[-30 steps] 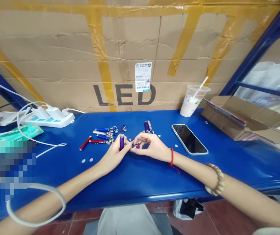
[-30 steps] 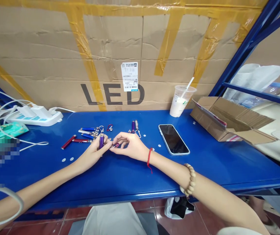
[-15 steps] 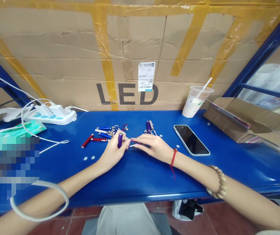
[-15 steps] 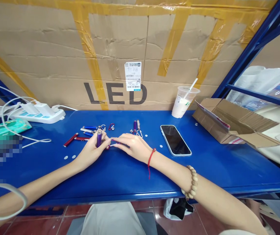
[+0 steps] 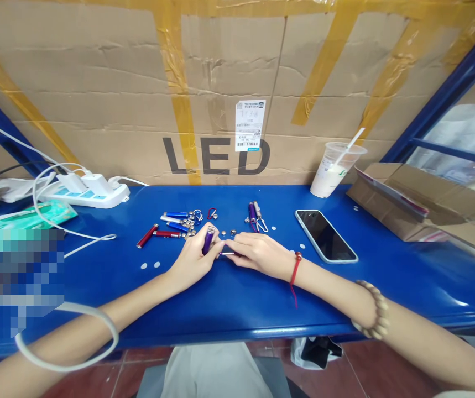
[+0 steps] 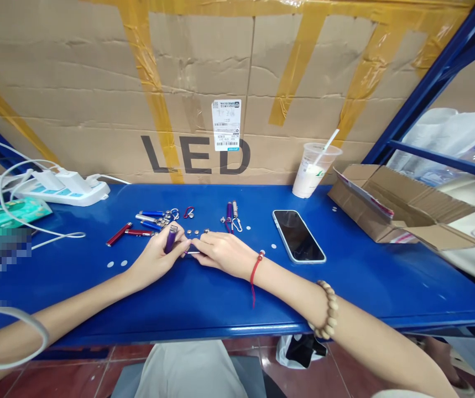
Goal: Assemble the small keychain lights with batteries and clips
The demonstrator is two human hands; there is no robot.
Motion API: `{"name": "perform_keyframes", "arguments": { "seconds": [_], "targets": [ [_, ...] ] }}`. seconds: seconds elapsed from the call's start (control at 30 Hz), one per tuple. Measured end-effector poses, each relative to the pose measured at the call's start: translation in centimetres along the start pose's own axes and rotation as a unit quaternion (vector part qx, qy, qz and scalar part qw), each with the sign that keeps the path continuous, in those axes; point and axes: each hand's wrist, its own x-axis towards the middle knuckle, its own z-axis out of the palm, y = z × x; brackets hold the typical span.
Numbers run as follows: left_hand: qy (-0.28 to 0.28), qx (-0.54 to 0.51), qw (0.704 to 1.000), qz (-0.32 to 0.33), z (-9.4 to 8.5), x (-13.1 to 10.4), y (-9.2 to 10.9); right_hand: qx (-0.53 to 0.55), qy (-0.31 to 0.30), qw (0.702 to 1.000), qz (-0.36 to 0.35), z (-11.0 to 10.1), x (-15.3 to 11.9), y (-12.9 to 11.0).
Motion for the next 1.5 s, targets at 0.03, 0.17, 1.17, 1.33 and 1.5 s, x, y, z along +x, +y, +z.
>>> {"name": "perform_keyframes", "arguments": {
  "seconds": [0.03,0.17,1.17,1.33,1.5],
  "targets": [
    [0.002,0.008,1.0,0.002,-0.02,-0.02,0.11,0.019,-0.002,1.0,0.007,-0.06,-0.02,-0.03],
    [0.011,0.041,0.999,0.016,-0.06,-0.07,0.44,0.078,-0.008,0.996,0.039,-0.33,-0.06,-0.15],
    [-0.098,0.023,0.995,-0.011,-0.14,-0.23,-0.31,0.052,0.142,0.983,0.109,-0.66,0.27,0.24],
    [-0.108,0.053,0.992,-0.02,0.01,-0.15,-0.24,0.049,0.178,0.978,0.093,-0.67,0.13,0.15],
    [-0.099,0.061,0.993,0.001,0.13,-0.17,-0.18,0.051,0.174,0.981,0.07,-0.5,0.04,-0.05]
  ]
}}
